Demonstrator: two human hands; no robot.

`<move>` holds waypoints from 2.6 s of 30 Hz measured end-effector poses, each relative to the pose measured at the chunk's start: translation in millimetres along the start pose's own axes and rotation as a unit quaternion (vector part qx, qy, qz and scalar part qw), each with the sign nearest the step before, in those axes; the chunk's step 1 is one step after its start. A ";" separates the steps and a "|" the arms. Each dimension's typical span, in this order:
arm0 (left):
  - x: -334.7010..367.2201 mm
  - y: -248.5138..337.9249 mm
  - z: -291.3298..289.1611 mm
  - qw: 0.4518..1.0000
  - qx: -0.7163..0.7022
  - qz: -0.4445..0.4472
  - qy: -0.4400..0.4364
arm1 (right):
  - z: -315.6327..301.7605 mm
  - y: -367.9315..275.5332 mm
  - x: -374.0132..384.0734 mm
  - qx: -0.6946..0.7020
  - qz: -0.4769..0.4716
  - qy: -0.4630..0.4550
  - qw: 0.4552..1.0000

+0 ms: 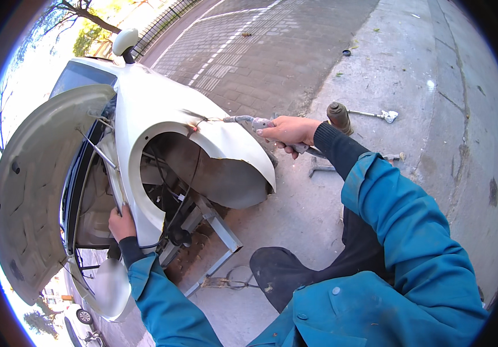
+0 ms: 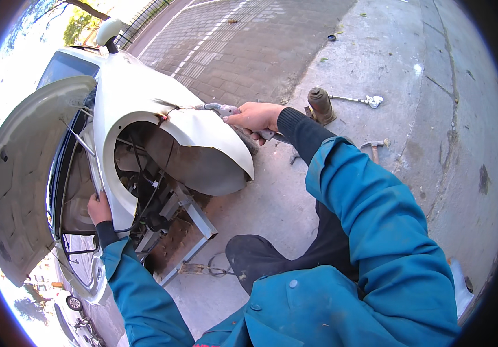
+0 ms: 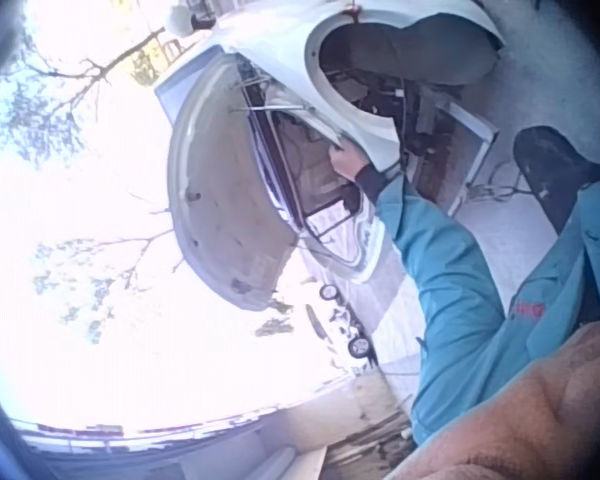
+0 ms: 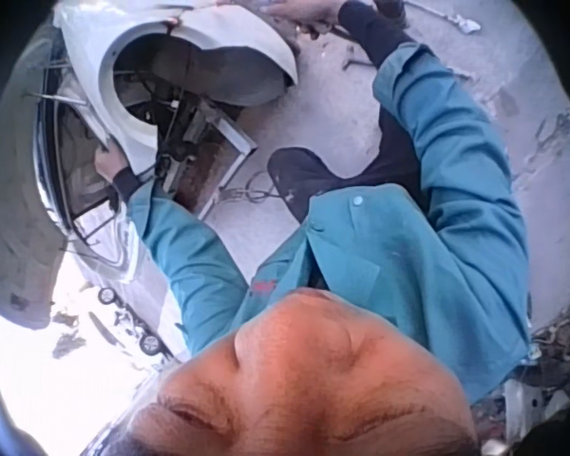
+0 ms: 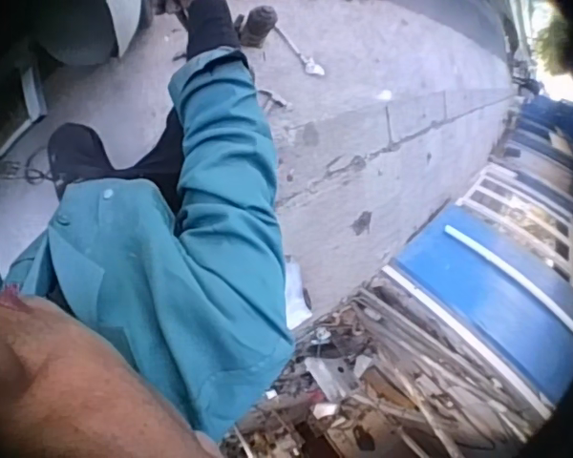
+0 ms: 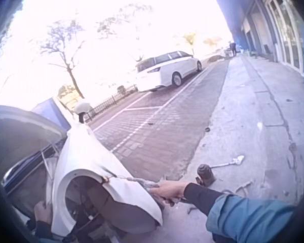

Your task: The person welds a white car fender using a handheld welding torch, then uses a hammer to tap the welded area. The person repeats welding and hammering on the same panel section multiple times.

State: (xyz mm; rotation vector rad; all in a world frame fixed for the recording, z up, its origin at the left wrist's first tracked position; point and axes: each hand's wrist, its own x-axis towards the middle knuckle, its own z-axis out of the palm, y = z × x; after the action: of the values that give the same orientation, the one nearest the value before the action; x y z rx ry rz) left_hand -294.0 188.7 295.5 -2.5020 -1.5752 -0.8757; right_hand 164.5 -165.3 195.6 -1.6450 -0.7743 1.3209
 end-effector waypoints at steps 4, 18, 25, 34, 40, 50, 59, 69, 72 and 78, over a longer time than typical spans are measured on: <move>-1.2 0.3 -0.4 1.000 -0.001 -0.006 -0.001 | -0.8 -0.8 2.1 0.010 -0.008 -0.008 1.000; 1.0 -2.3 0.8 1.000 0.011 -0.007 -0.009 | -0.5 -5.9 7.4 -0.045 -0.012 0.003 0.999; -3.3 4.5 0.5 1.000 0.006 0.005 0.008 | -21.9 13.6 -14.2 -0.240 0.078 0.071 0.965; -9.1 16.2 -1.8 0.998 0.057 -0.020 -0.005 | -20.7 9.7 -54.4 -0.162 0.016 0.069 0.984; -13.7 26.6 -3.5 0.996 0.065 -0.059 -0.023 | 4.3 4.5 -82.0 -0.135 -0.018 0.021 0.991; -17.3 33.7 -6.1 0.998 0.016 -0.058 -0.036 | 159.1 42.8 -78.1 -0.111 0.001 -0.094 0.989; -22.6 34.7 -18.1 0.999 0.025 -0.008 -0.047 | 235.3 46.3 6.2 0.076 -0.042 0.100 0.991; -31.5 17.4 -17.0 0.995 0.060 0.046 -0.060 | 262.9 22.3 86.5 0.233 -0.048 0.144 0.961; -35.3 14.7 -15.7 0.995 0.015 0.093 -0.009 | 268.1 8.0 105.6 0.294 -0.028 0.154 0.943; -38.9 26.5 -20.6 0.996 -0.073 0.047 -0.022 | 259.6 -6.0 118.9 0.330 0.011 0.225 0.917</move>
State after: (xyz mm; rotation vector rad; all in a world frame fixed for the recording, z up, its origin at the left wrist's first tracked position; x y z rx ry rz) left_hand -292.8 137.6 300.2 -2.6871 -1.4411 -0.9637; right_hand -57.4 3.2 133.2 -1.3153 -0.0115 0.9988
